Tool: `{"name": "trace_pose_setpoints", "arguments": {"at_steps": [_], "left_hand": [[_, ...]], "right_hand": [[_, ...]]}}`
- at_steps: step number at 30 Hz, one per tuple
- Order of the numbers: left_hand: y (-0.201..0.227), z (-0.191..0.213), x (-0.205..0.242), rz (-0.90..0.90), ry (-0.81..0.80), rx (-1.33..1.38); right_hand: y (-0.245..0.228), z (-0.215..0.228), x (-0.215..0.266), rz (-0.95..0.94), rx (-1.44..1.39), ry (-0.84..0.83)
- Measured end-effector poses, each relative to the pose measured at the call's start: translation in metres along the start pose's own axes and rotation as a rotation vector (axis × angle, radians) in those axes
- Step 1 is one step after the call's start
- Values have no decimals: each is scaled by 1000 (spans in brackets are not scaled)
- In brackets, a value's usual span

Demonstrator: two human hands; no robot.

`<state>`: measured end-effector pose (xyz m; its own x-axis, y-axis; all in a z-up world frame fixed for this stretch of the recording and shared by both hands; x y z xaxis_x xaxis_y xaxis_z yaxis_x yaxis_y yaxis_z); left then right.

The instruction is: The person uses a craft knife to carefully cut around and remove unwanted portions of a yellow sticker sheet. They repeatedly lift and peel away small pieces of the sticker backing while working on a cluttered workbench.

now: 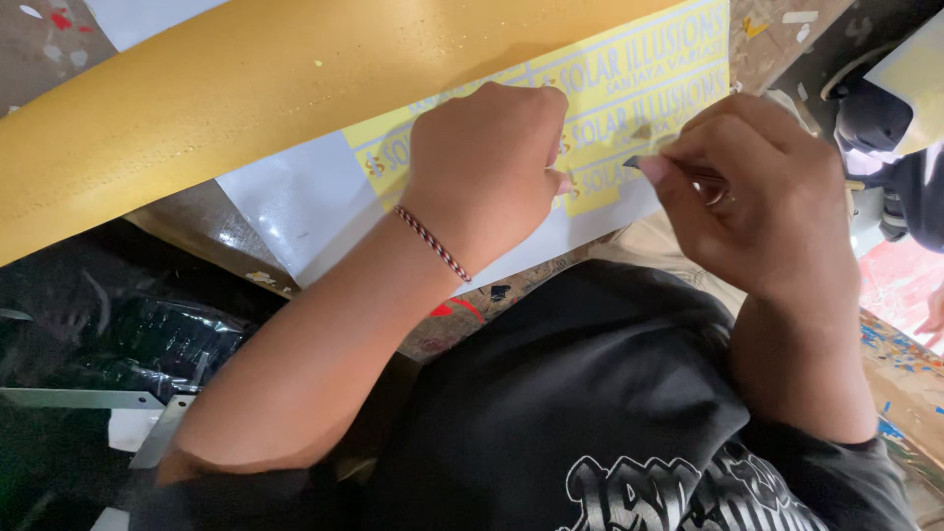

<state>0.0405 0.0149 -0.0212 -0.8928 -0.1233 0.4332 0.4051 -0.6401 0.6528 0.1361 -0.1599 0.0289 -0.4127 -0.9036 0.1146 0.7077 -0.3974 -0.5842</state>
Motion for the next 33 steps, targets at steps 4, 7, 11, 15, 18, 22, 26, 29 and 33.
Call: {"name": "trace_pose_setpoints", "arguments": {"at_steps": [4, 7, 11, 15, 18, 22, 26, 29, 33], "left_hand": [[-9, 4, -3, 25, -69, 92], [-9, 3, -2, 30, -57, 89], [-8, 1, -3, 15, -26, 80], [-9, 0, -3, 5, 13, 96], [-11, -1, -4, 10, 18, 94], [-12, -3, -5, 22, 14, 107], [-11, -2, -6, 37, -14, 104], [-9, 0, -5, 18, 1, 91], [-7, 2, -4, 8, 17, 106]], "right_hand": [[6, 6, -1, -65, -55, 29], [8, 2, -1, -103, -174, 31], [9, -1, 1, -89, -227, -32], [-1, -10, 5, 98, 21, -182], [-7, -19, 9, 150, 159, -268], [-14, -26, 11, 143, 215, -266], [-26, -28, 12, 164, 358, -262], [-31, -29, 12, 211, 420, -267], [-23, -22, 10, 241, 324, -304]]}}
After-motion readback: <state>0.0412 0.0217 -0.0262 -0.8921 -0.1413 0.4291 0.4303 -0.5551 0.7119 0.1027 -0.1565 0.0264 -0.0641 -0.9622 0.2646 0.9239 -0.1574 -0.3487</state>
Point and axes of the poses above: each hand's wrist, its own x-axis away from the middle knuckle, its own z-axis out of the back of the hand, y = z × x, the point moved 3 cm from there along -x, towards the middle knuckle, and after that the axes turned 3 degrees about -y, right-handed, at the moved point
